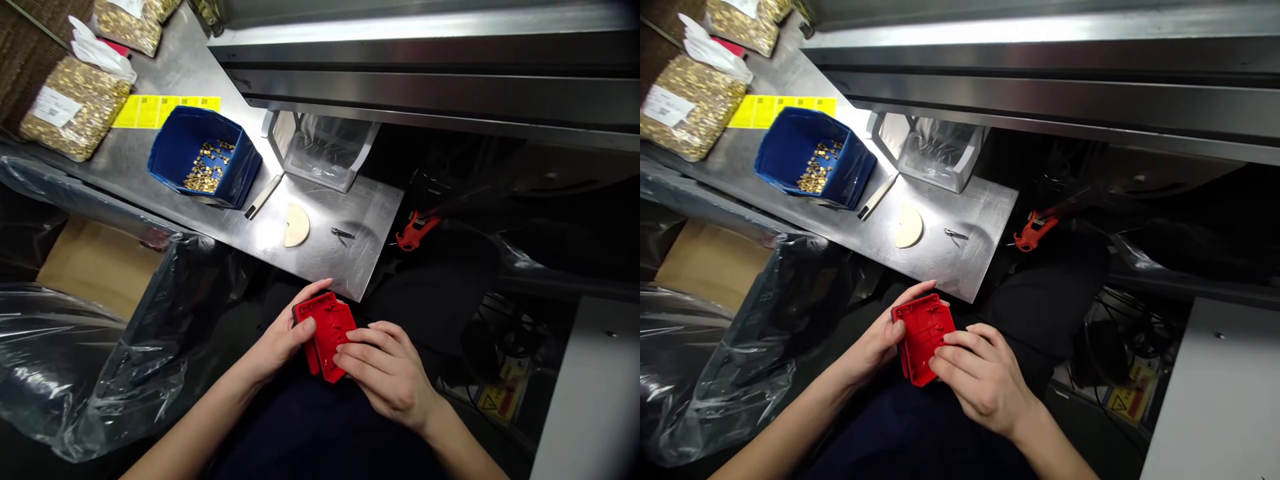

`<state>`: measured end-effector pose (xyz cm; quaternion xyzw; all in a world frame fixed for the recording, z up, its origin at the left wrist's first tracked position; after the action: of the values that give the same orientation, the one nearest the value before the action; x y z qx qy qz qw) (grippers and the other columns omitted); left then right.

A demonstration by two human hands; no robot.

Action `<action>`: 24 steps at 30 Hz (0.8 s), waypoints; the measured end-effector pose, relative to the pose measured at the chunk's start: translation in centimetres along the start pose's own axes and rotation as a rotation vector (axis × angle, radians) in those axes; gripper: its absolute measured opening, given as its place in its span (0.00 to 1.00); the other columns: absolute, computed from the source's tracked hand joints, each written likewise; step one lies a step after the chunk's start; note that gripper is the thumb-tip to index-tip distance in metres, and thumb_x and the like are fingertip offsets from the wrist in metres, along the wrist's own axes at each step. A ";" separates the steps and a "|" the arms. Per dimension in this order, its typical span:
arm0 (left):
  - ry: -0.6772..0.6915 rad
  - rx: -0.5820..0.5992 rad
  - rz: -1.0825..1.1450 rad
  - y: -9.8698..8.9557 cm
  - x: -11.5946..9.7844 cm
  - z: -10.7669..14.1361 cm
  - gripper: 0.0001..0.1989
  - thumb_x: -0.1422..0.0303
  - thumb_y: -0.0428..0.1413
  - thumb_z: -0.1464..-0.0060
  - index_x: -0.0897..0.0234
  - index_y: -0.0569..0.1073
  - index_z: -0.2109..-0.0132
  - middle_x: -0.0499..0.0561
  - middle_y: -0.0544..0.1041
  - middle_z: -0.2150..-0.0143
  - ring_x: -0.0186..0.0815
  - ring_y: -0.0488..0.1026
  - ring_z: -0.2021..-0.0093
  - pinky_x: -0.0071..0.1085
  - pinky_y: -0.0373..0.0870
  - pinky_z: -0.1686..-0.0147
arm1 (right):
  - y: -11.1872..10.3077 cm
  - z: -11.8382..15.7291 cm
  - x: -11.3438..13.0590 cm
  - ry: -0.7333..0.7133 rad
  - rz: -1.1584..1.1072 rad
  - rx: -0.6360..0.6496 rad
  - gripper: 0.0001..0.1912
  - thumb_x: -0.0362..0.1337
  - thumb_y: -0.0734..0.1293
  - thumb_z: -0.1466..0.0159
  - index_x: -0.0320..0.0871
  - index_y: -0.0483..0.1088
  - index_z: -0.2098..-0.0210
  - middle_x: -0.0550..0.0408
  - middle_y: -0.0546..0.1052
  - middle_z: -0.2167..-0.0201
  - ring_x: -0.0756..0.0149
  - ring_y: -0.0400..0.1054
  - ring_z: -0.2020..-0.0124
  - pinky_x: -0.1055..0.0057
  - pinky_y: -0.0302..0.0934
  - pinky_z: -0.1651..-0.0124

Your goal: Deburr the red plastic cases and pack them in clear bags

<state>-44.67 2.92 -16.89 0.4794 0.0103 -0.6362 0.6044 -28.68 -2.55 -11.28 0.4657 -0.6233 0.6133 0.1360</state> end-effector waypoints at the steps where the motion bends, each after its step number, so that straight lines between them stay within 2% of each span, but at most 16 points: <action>1: 0.014 -0.018 -0.015 -0.1 -0.2 0.1 0.35 0.47 0.57 0.37 0.56 0.63 0.29 0.61 0.73 0.35 0.55 0.71 0.38 0.47 0.65 0.38 | -0.2 -0.1 -0.1 0.009 -0.053 -0.004 0.13 0.27 0.65 0.29 0.45 0.75 0.48 0.60 0.84 0.54 0.64 0.73 0.47 0.61 0.53 0.38; 3: 0.062 -0.076 -0.097 -0.4 -0.6 0.2 0.29 0.48 0.50 0.32 0.56 0.68 0.32 0.58 0.69 0.31 0.54 0.67 0.34 0.47 0.62 0.35 | -0.3 -0.2 -0.4 0.067 -0.198 -0.025 0.10 0.28 0.66 0.29 0.46 0.75 0.51 0.59 0.84 0.57 0.63 0.75 0.50 0.60 0.54 0.38; 6: 0.147 -0.171 -0.305 -0.8 -1.2 0.3 0.24 0.52 0.46 0.29 0.57 0.76 0.38 0.55 0.70 0.31 0.51 0.63 0.31 0.45 0.55 0.30 | 0.0 0.0 -1.4 0.268 -0.486 -0.105 0.06 0.34 0.67 0.28 0.47 0.76 0.56 0.57 0.82 0.62 0.63 0.76 0.56 0.61 0.61 0.43; 9: 0.156 -0.254 -0.352 -0.9 -1.1 0.3 0.25 0.52 0.43 0.28 0.59 0.77 0.41 0.55 0.75 0.36 0.50 0.70 0.36 0.46 0.61 0.33 | 1.0 0.5 -2.5 0.481 -0.681 -0.172 0.07 0.40 0.67 0.28 0.48 0.78 0.56 0.54 0.81 0.60 0.60 0.75 0.56 0.63 0.66 0.49; 11: 0.176 -0.282 -0.308 -0.7 -1.2 0.4 0.26 0.52 0.42 0.28 0.58 0.77 0.40 0.56 0.76 0.37 0.50 0.73 0.39 0.46 0.66 0.37 | 1.7 0.9 -3.0 0.560 -0.774 -0.191 0.09 0.42 0.67 0.28 0.49 0.80 0.57 0.53 0.81 0.59 0.59 0.75 0.56 0.64 0.66 0.51; 14: 0.230 -0.273 -0.207 -0.1 -1.6 0.5 0.26 0.52 0.42 0.28 0.60 0.77 0.40 0.57 0.77 0.37 0.51 0.72 0.38 0.46 0.65 0.36 | 2.4 1.2 -3.4 0.582 -0.863 -0.203 0.11 0.44 0.67 0.28 0.49 0.81 0.59 0.51 0.81 0.56 0.57 0.75 0.53 0.64 0.67 0.50; 18: 0.165 -0.258 0.085 0.4 -1.8 0.3 0.27 0.53 0.42 0.27 0.64 0.80 0.44 0.59 0.80 0.40 0.51 0.70 0.36 0.45 0.64 0.35 | 2.4 1.5 -3.5 0.530 -0.883 -0.199 0.12 0.45 0.68 0.29 0.49 0.82 0.62 0.51 0.82 0.62 0.54 0.74 0.50 0.63 0.65 0.47; 21: 0.086 -0.208 0.233 0.7 -1.9 0.1 0.28 0.53 0.41 0.27 0.64 0.80 0.43 0.59 0.80 0.40 0.51 0.70 0.35 0.46 0.65 0.36 | 2.5 1.8 -4.0 0.580 -0.947 -0.195 0.13 0.45 0.67 0.28 0.48 0.81 0.61 0.49 0.81 0.55 0.55 0.75 0.53 0.63 0.66 0.49; 24: 0.096 -0.149 0.217 1.0 -2.3 0.2 0.22 0.57 0.48 0.30 0.63 0.78 0.40 0.59 0.78 0.38 0.51 0.69 0.35 0.45 0.64 0.36 | 2.7 2.1 -4.3 0.615 -1.005 -0.192 0.13 0.45 0.67 0.28 0.47 0.81 0.62 0.49 0.81 0.52 0.55 0.74 0.54 0.62 0.66 0.49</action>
<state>-44.50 4.31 -14.78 0.4615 0.0346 -0.5407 0.7025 -27.53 -3.12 -16.62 0.4904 -0.3111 0.5214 0.6252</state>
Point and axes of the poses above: each hand's wrist, its own z-axis away from the middle knuckle, its own y-axis out of the palm, x = y × z, the point moved 6 cm from there along -z, towards the middle knuckle
